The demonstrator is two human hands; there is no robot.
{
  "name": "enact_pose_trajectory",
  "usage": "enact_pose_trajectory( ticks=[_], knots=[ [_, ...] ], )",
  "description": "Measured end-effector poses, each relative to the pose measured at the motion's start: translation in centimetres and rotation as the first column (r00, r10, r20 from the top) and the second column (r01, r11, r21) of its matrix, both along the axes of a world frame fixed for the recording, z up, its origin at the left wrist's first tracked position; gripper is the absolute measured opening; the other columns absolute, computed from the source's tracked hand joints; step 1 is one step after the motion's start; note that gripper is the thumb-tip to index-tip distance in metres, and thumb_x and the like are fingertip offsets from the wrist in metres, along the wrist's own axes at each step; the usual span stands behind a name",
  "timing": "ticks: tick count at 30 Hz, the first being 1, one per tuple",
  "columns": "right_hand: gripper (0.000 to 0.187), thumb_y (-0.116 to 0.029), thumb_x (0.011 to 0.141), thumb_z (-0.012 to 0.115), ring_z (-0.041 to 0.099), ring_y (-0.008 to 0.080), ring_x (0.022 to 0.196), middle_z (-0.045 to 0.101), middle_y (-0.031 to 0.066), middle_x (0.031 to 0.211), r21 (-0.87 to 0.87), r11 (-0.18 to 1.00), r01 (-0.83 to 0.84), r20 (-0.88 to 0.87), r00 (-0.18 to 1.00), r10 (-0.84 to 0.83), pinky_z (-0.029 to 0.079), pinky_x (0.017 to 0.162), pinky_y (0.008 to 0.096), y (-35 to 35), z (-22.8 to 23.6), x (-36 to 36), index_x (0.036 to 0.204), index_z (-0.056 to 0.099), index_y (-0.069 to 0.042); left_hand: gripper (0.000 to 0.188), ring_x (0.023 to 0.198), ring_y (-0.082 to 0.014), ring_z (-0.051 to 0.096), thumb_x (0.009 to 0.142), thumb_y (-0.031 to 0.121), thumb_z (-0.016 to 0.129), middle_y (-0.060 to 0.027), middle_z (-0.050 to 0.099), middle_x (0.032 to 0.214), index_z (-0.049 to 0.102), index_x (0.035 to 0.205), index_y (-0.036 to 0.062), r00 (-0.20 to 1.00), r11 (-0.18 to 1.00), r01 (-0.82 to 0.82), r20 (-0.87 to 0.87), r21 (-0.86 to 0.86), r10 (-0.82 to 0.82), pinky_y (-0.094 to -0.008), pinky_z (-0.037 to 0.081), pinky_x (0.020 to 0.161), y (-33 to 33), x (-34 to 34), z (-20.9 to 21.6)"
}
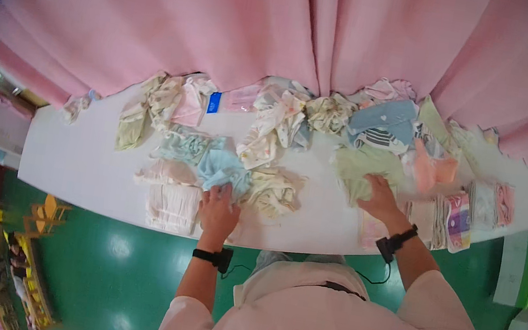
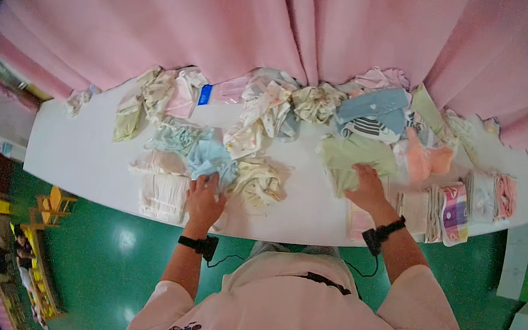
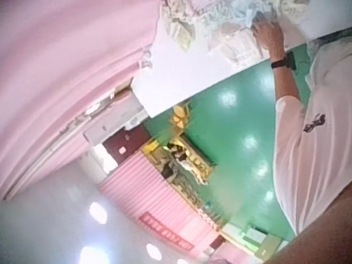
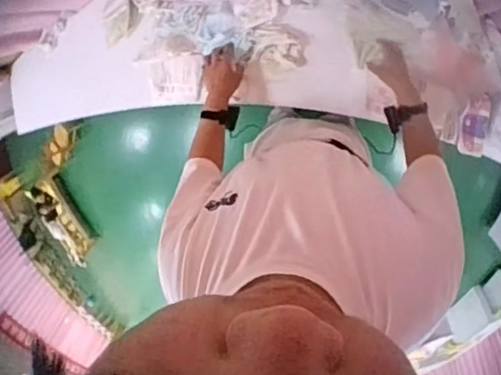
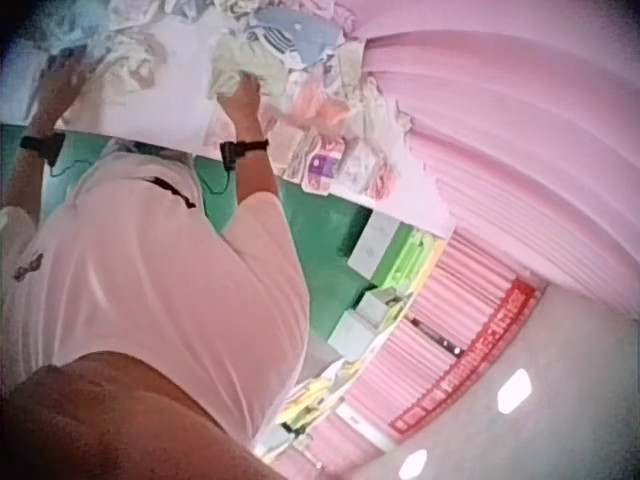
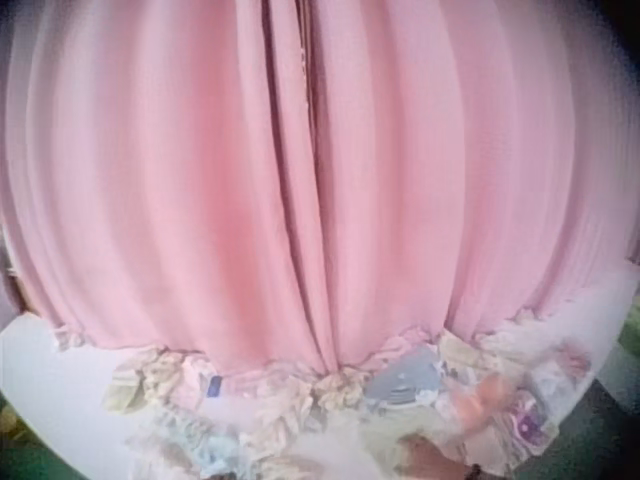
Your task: Folding and organizing various small baby clothes on a white table.
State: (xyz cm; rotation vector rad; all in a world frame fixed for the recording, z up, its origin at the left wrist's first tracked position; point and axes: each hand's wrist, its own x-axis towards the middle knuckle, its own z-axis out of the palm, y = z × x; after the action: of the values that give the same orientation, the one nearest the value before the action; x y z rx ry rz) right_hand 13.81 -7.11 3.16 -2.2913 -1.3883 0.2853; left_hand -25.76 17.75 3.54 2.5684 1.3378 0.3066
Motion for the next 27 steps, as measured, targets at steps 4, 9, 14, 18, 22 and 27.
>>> enact_pose_trajectory(
  ticks=[4,9,14,18,22,27],
  knots=[
    [0.040,-0.022,0.075,0.077,0.052,0.0418,0.117,0.058,0.0182,0.123,-0.184,0.979,0.085,0.138,0.989,-0.059,0.044,0.106,0.0475,2.9,-0.2,-1.6,0.109,0.065,-0.005,0.056,0.116,-0.0379,0.053,0.075,0.024,0.070,-0.0142,0.056,0.123,0.063,0.129,0.0112,1.000,1.000,0.014,-0.023,-0.009,-0.014,-0.0540,0.046,0.095,1.3,-1.0,0.6],
    [0.021,-0.019,0.076,0.073,0.055,0.0390,0.107,0.062,0.0170,0.114,-0.152,0.984,0.098,0.131,0.988,-0.078,0.044,0.103,0.0507,2.9,-2.7,0.0,0.088,0.064,-0.004,0.052,0.116,-0.0391,0.053,0.073,0.018,0.071,-0.0166,0.056,0.122,0.065,0.124,0.0089,0.981,0.996,0.061,0.181,0.070,-0.072,-0.0523,0.044,0.098,0.0,1.9,0.5],
    [0.018,-0.011,0.076,0.071,0.060,0.0348,0.095,0.066,0.0150,0.092,-0.112,0.980,-0.165,-0.102,0.983,0.153,0.044,0.099,0.0461,2.4,-2.3,-0.4,0.090,0.064,-0.002,0.051,0.115,-0.0408,0.053,0.073,0.009,0.073,-0.0183,0.059,0.119,0.063,0.124,0.0047,0.848,0.932,0.357,0.439,-0.058,-0.297,-0.0525,0.044,0.102,-5.2,8.3,1.1],
    [0.016,-0.008,0.075,0.070,0.060,0.0343,0.098,0.066,0.0147,0.094,0.063,0.954,-0.295,-0.122,0.946,0.300,0.044,0.099,0.0454,2.2,-3.6,-1.5,0.090,0.065,-0.004,0.058,0.130,-0.0412,0.047,0.078,0.017,0.072,-0.0185,0.052,0.138,0.058,0.133,0.0055,0.838,0.845,0.494,0.370,-0.203,-0.401,-0.0519,0.041,0.109,-7.2,15.2,1.0],
    [0.019,-0.007,0.075,0.070,0.059,0.0354,0.102,0.064,0.0136,0.102,0.176,0.895,-0.411,-0.175,0.881,0.439,0.044,0.099,0.0455,1.7,-0.4,-2.9,0.093,0.065,-0.005,0.069,0.139,-0.0414,0.040,0.080,0.022,0.070,-0.0180,0.043,0.151,0.050,0.145,0.0086,0.786,0.797,0.605,0.171,-0.008,-0.595,-0.0549,0.038,0.111,-7.2,19.3,0.7],
    [0.037,-0.008,0.073,0.071,0.054,0.0377,0.115,0.059,0.0137,0.120,0.161,0.982,-0.095,0.057,0.995,0.087,0.044,0.101,0.0475,-0.1,-1.1,1.4,0.109,0.065,-0.007,0.068,0.140,-0.0418,0.040,0.081,0.020,0.068,-0.0169,0.044,0.150,0.049,0.146,0.0127,0.785,0.785,0.620,-0.029,0.010,-0.619,-0.0579,0.037,0.111,-9.0,19.3,0.0]
  ],
)
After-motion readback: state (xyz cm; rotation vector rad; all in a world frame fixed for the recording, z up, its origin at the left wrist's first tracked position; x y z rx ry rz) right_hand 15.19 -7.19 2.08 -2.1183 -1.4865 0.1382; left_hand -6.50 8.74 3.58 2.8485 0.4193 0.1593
